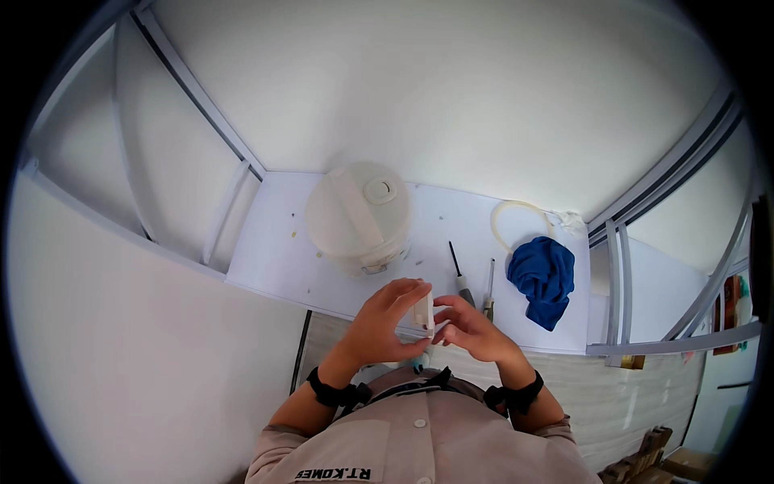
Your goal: The person assembles a white plastic appliance on a white table. They attach a small white plastic piece, use a screwdriver to tighten screws on the lid, and secure the lid onto the main body.
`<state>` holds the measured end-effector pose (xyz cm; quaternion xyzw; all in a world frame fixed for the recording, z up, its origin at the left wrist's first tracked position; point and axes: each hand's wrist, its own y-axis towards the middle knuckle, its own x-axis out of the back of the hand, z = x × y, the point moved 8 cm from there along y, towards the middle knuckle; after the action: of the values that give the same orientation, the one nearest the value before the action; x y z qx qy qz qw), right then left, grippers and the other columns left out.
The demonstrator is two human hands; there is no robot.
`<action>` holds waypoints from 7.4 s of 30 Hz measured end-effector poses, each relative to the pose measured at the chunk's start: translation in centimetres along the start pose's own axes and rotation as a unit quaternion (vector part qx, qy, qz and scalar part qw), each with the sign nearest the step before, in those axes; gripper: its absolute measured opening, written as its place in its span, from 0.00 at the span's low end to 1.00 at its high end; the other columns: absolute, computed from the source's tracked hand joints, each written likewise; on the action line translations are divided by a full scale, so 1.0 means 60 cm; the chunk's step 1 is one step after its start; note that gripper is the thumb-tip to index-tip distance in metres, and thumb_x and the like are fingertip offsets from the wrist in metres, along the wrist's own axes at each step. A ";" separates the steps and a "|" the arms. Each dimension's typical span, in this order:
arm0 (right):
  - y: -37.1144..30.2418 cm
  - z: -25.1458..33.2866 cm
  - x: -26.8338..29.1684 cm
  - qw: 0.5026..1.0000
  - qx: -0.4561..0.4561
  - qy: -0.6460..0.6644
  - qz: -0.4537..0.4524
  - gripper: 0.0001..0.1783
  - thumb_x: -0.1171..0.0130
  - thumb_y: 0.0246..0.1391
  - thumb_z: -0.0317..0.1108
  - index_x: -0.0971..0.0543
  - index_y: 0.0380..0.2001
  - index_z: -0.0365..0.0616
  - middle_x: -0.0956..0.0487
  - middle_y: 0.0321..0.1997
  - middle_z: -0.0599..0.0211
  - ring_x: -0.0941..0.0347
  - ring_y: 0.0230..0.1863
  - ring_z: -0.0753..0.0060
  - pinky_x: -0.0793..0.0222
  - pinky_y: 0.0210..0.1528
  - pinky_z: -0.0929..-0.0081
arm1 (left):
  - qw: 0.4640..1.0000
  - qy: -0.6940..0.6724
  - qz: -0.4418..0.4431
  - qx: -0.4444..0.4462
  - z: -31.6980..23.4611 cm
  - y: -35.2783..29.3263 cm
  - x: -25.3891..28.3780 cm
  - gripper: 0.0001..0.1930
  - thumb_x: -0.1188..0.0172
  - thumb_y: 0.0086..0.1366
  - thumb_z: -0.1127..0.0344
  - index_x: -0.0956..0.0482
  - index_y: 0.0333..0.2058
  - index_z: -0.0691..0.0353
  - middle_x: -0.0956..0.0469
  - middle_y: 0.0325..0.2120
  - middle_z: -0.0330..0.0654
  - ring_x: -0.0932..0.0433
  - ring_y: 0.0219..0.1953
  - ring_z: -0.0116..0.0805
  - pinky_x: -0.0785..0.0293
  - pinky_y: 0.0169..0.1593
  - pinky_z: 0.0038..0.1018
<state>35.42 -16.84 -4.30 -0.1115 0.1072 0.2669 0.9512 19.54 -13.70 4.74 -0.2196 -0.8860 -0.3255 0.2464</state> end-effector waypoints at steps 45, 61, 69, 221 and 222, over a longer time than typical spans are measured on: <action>0.095 0.019 -0.023 0.833 0.230 -0.355 -0.355 0.52 0.18 0.43 0.33 0.36 0.69 0.38 0.29 0.63 0.48 0.29 0.62 0.49 0.28 0.61 0.59 | 0.955 0.290 -0.058 0.023 0.155 0.004 0.121 0.36 0.23 0.54 0.61 0.24 0.62 0.57 0.19 0.57 0.44 0.25 0.64 0.48 0.38 0.69 0.50; 0.133 -0.015 -0.069 0.783 0.223 -0.372 -0.446 0.50 0.19 0.43 0.35 0.33 0.68 0.36 0.31 0.62 0.44 0.31 0.61 0.41 0.29 0.60 0.57 | 0.955 0.294 0.028 -0.027 0.157 0.024 0.126 0.45 0.21 0.48 0.51 0.27 0.67 0.50 0.29 0.52 0.41 0.34 0.55 0.46 0.44 0.63 0.47; 0.136 -0.010 -0.082 0.772 0.212 -0.376 -0.466 0.51 0.19 0.42 0.37 0.32 0.68 0.36 0.29 0.63 0.44 0.30 0.62 0.41 0.29 0.61 0.55 | 0.960 0.278 0.023 -0.034 0.165 0.023 0.125 0.44 0.22 0.49 0.47 0.25 0.66 0.51 0.29 0.51 0.41 0.34 0.55 0.46 0.44 0.62 0.49; 0.124 -0.111 0.036 0.780 0.268 -0.089 -0.559 0.42 0.25 0.43 0.28 0.32 0.63 0.43 0.29 0.55 0.65 0.29 0.54 0.69 0.29 0.52 0.68 | 0.935 0.349 0.020 -0.058 0.193 0.011 0.108 0.52 0.19 0.46 0.55 0.32 0.71 0.53 0.29 0.54 0.41 0.34 0.54 0.46 0.44 0.63 0.47; 0.117 -0.117 0.044 0.781 0.259 -0.067 -0.564 0.42 0.25 0.44 0.28 0.32 0.64 0.43 0.29 0.54 0.66 0.30 0.54 0.69 0.29 0.52 0.68 | 0.936 0.348 0.024 -0.057 0.194 0.011 0.108 0.52 0.19 0.46 0.56 0.32 0.71 0.53 0.29 0.54 0.42 0.34 0.55 0.46 0.45 0.63 0.47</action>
<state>32.91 -11.61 -12.75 0.1170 0.0264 -0.3481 0.9297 11.40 -3.79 1.06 -0.1273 -0.7198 -0.4252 0.5338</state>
